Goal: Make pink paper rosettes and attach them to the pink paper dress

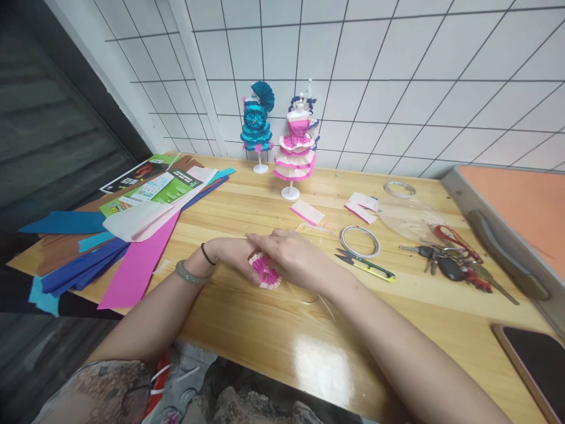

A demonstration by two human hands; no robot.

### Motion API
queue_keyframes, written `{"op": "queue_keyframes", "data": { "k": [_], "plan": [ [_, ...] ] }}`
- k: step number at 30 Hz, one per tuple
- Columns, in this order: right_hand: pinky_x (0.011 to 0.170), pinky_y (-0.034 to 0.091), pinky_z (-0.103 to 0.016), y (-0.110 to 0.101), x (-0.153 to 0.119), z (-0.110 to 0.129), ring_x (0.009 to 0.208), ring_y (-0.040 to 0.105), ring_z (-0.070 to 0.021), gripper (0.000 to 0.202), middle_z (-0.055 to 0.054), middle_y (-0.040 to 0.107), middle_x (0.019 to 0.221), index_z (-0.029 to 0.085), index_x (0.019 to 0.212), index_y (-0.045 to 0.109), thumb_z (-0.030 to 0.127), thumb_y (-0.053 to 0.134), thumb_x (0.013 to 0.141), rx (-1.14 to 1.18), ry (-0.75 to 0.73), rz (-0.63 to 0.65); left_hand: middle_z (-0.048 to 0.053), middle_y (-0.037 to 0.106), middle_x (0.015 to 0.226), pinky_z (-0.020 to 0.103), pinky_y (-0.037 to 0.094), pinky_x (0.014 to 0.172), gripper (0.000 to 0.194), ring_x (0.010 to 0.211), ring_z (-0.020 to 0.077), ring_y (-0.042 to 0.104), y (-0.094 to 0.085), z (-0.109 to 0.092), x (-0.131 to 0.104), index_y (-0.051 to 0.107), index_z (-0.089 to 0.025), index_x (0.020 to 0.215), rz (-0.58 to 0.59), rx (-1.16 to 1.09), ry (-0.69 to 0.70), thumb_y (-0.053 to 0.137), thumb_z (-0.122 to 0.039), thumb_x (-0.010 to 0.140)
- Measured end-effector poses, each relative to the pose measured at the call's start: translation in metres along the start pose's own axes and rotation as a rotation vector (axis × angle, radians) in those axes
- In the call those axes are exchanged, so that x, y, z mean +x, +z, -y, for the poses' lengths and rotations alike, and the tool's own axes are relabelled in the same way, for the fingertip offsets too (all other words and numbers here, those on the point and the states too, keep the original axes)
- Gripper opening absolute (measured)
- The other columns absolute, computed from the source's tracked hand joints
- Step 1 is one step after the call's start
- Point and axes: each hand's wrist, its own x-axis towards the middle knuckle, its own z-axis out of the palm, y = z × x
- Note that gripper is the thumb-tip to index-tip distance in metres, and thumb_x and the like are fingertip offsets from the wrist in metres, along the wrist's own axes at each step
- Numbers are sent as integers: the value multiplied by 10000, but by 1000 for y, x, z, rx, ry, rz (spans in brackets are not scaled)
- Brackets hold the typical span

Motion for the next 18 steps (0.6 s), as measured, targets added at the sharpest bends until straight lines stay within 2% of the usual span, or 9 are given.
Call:
{"op": "queue_keyframes", "data": {
  "k": [3,7,9,11,14,16,18],
  "plan": [
    [701,462,-347,0,-1,-1,842,564,-208,468,-116,630,893,156,1324,360,151,418,860,-22,2,-25,41,631,1045,305,459,850,457,949,196,584,1,1,0,604,-212,1061,-60,19,2,714,-321,631],
    [699,460,-351,-1,0,1,832,566,-211,436,-129,636,907,117,1297,383,152,392,863,-32,-24,-52,59,657,936,318,475,800,343,874,195,603,2,3,1,642,-181,975,-63,7,1,683,-332,669],
    [712,458,-354,-2,1,1,844,565,-214,438,-144,637,933,90,1282,391,125,394,846,-40,-39,-74,72,656,938,330,472,805,361,891,207,599,2,4,1,640,-169,987,-86,-35,11,675,-351,678],
    [722,455,-350,-3,2,0,865,565,-215,445,-157,633,964,79,1267,401,99,403,822,-41,-34,-94,91,616,1076,351,434,884,476,1037,234,544,1,6,1,589,-177,1102,-202,-95,42,673,-376,678],
    [697,451,-336,-5,3,-2,839,565,-209,481,-149,633,936,81,1267,396,70,414,786,-56,18,-105,97,395,1364,385,293,1027,679,1268,250,330,1,8,1,383,-214,1312,-426,-244,87,615,-448,719],
    [659,445,-327,-6,3,-2,787,560,-204,512,-131,634,875,78,1276,382,57,415,766,-83,53,-107,106,302,1419,409,256,1045,720,1292,260,292,3,8,1,289,-221,1361,-469,-395,105,548,-504,751],
    [628,437,-319,-8,3,-1,747,551,-202,529,-113,630,829,84,1281,373,60,419,755,-105,76,-105,127,331,1402,430,286,1018,722,1254,275,359,6,7,2,265,-222,1370,-480,-544,138,498,-542,766]
  ]
}}
